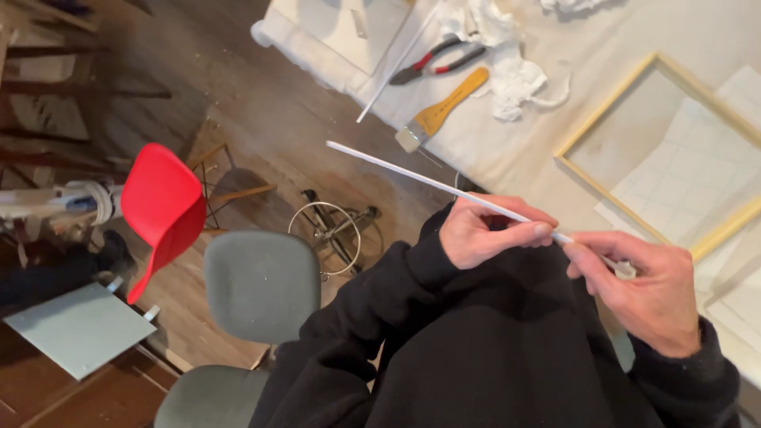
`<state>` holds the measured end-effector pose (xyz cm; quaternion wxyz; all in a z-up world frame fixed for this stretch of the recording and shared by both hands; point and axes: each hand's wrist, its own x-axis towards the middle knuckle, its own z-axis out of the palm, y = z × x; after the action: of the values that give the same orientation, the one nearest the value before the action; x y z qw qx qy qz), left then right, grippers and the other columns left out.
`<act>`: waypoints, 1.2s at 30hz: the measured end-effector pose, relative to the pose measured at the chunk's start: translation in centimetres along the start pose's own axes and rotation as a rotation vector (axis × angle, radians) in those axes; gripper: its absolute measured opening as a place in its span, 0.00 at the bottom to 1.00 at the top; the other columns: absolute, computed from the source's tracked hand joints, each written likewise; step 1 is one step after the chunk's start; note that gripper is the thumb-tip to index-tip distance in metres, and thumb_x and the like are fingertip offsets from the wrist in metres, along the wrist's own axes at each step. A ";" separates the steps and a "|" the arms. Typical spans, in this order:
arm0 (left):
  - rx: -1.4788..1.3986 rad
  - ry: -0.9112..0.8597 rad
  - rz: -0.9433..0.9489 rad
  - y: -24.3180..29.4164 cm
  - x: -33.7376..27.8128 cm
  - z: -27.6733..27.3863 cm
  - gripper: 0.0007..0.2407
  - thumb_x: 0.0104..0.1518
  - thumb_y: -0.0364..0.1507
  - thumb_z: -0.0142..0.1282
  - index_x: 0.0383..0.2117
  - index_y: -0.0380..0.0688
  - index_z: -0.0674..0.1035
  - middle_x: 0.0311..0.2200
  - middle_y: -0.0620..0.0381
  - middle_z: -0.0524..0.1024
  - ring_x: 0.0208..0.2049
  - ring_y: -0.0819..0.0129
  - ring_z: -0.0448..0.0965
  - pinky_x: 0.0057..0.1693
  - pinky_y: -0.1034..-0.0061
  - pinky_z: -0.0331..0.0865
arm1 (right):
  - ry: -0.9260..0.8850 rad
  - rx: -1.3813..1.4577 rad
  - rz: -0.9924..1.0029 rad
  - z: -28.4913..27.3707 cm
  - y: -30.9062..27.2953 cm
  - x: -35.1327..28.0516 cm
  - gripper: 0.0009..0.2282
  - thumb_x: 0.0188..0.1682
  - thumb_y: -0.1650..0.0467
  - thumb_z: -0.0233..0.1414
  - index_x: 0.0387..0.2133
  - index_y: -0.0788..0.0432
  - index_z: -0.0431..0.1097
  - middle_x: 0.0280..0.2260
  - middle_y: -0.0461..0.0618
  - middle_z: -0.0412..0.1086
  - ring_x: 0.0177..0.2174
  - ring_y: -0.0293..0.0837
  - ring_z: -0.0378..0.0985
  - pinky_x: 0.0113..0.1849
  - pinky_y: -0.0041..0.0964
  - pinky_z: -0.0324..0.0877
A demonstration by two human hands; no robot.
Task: Cleaning a glass pane and cutting a plastic spacer for a picture frame.
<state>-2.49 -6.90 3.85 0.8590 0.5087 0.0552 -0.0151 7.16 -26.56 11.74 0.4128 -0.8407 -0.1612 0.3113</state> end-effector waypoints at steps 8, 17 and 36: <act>0.000 0.273 -0.072 1.4 -4.7 -3.6 0.07 0.63 0.24 0.59 0.42 0.30 0.83 0.33 0.48 0.84 0.32 0.70 0.84 0.43 0.76 0.79 | -0.048 0.040 0.004 -1.8 2.6 -3.7 0.05 0.50 0.75 0.58 0.36 0.66 0.79 0.22 0.47 0.75 0.20 0.33 0.69 0.24 0.26 0.65; -0.013 0.611 0.125 0.9 -11.7 -7.7 0.06 0.62 0.23 0.58 0.38 0.30 0.82 0.28 0.48 0.82 0.27 0.68 0.80 0.37 0.74 0.75 | -0.072 0.095 0.012 -4.4 8.1 -9.9 0.07 0.49 0.75 0.58 0.39 0.65 0.79 0.22 0.47 0.76 0.20 0.31 0.69 0.23 0.24 0.64; -0.107 0.231 -0.085 -11.0 -13.3 14.9 0.09 0.75 0.26 0.51 0.47 0.29 0.81 0.28 0.58 0.77 0.31 0.78 0.74 0.39 0.83 0.70 | -0.136 0.254 -0.005 -1.7 13.9 -17.1 0.06 0.51 0.73 0.57 0.37 0.64 0.79 0.21 0.46 0.74 0.19 0.31 0.68 0.23 0.26 0.64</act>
<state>-15.46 -25.61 2.82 0.8715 0.4576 0.1760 0.0099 -4.39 -45.04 8.19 0.5047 -0.7583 -0.1500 0.3843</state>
